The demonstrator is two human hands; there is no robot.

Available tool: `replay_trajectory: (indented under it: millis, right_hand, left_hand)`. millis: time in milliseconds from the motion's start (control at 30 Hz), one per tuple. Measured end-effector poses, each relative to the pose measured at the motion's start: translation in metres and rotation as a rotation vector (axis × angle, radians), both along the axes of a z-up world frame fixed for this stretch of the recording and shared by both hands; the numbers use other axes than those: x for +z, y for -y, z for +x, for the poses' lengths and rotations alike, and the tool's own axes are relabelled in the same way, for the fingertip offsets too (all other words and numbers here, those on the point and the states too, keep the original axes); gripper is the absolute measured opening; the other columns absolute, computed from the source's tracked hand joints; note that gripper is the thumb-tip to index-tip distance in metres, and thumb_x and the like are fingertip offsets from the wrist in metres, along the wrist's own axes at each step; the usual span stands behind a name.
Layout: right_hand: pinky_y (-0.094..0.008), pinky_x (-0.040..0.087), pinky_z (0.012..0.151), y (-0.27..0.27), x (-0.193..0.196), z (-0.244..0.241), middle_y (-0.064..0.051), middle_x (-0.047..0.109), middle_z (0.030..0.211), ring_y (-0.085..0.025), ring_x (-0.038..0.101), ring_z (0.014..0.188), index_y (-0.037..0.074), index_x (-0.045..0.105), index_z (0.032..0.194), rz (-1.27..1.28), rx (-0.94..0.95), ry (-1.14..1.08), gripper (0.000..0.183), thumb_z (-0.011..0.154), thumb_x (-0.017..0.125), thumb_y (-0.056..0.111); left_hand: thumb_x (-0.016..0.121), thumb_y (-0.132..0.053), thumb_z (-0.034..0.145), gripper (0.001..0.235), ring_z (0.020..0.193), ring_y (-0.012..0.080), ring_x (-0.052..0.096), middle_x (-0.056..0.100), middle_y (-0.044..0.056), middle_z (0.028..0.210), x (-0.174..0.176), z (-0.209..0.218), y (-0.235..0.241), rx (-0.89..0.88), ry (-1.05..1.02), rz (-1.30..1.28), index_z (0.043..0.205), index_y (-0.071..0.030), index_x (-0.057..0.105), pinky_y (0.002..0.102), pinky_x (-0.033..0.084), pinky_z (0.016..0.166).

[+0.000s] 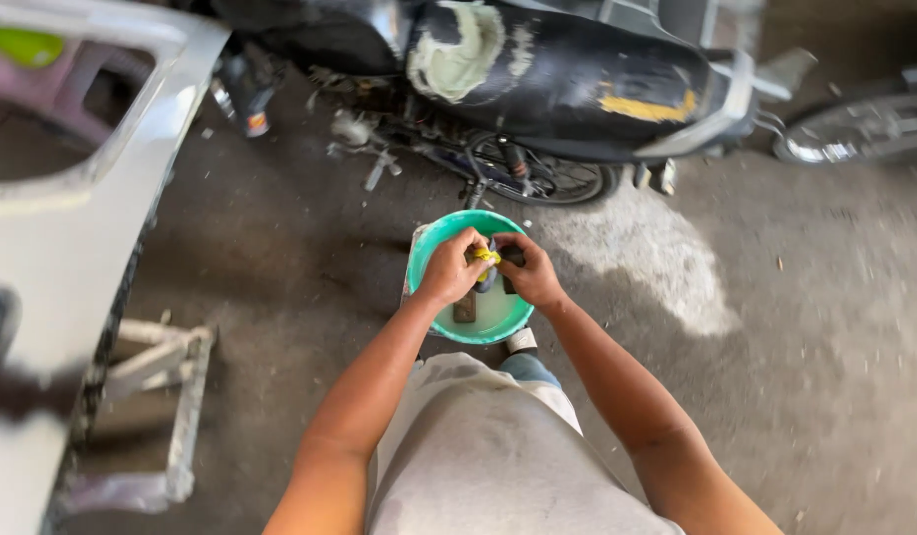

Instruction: The person sands a white car door panel using a sanding block and a yellow cloth. They repeatedly wipe the surface, dip the cloth in a green bucket of water, and continue sanding different areas of the panel.

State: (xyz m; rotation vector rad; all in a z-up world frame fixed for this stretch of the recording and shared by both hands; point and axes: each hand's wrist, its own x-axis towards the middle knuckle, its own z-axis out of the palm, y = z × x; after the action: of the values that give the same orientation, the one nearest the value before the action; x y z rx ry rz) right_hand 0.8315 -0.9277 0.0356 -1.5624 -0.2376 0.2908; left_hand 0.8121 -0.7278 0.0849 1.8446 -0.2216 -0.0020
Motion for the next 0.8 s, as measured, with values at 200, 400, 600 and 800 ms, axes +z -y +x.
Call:
replay_trajectory:
  millis: [200, 400, 600, 800]
  right_hand:
    - [-0.03, 0.054, 0.082, 0.048, -0.013, 0.036, -0.001, 0.069, 0.102, -0.013, 0.064, 0.089, 0.007, 0.068, 0.116, -0.253, 0.074, -0.116, 0.033, 0.084, 0.073, 0.003]
    - [-0.039, 0.056, 0.088, 0.071, -0.015, 0.067, -0.012, 0.074, 0.105, -0.028, 0.073, 0.1, 0.01, 0.065, 0.121, -0.57, 0.151, 0.227, 0.038, 0.084, 0.067, 0.007]
    - [-0.047, 0.055, 0.089, 0.022, -0.042, 0.068, -0.016, 0.071, 0.115, -0.037, 0.069, 0.105, 0.013, 0.066, 0.12, -0.659, 0.275, 0.359, 0.034, 0.087, 0.065, 0.006]
    - [-0.048, 0.056, 0.086, -0.021, -0.168, 0.071, -0.016, 0.065, 0.12, -0.037, 0.07, 0.104, 0.015, 0.063, 0.118, -1.222, 0.695, 0.462, 0.026, 0.093, 0.057, 0.012]
  left_hand:
    - [0.085, -0.015, 0.081, 0.032, 0.075, 0.0279, 0.067, 0.067, 0.01, 0.084, -0.028, -0.017, 0.01, 0.296, -0.023, 0.134, 0.091, -0.005, 0.057, 0.04, 0.053, 0.069]
    - [0.083, -0.023, 0.084, 0.032, 0.074, 0.0356, 0.066, 0.067, 0.014, 0.085, -0.04, -0.039, 0.02, 0.618, -0.126, 0.317, 0.096, -0.006, 0.058, 0.047, 0.05, 0.067]
    - [0.079, -0.024, 0.081, 0.057, 0.108, 0.0439, 0.062, 0.061, 0.023, 0.126, -0.088, -0.057, 0.039, 0.776, 0.004, 0.474, 0.128, 0.0, 0.057, 0.048, 0.052, 0.083]
    - [0.076, -0.03, 0.085, 0.055, 0.106, 0.0324, 0.068, 0.062, 0.014, 0.132, -0.081, -0.097, 0.051, 0.581, -0.446, 0.265, 0.133, -0.008, 0.06, 0.042, 0.053, 0.092]
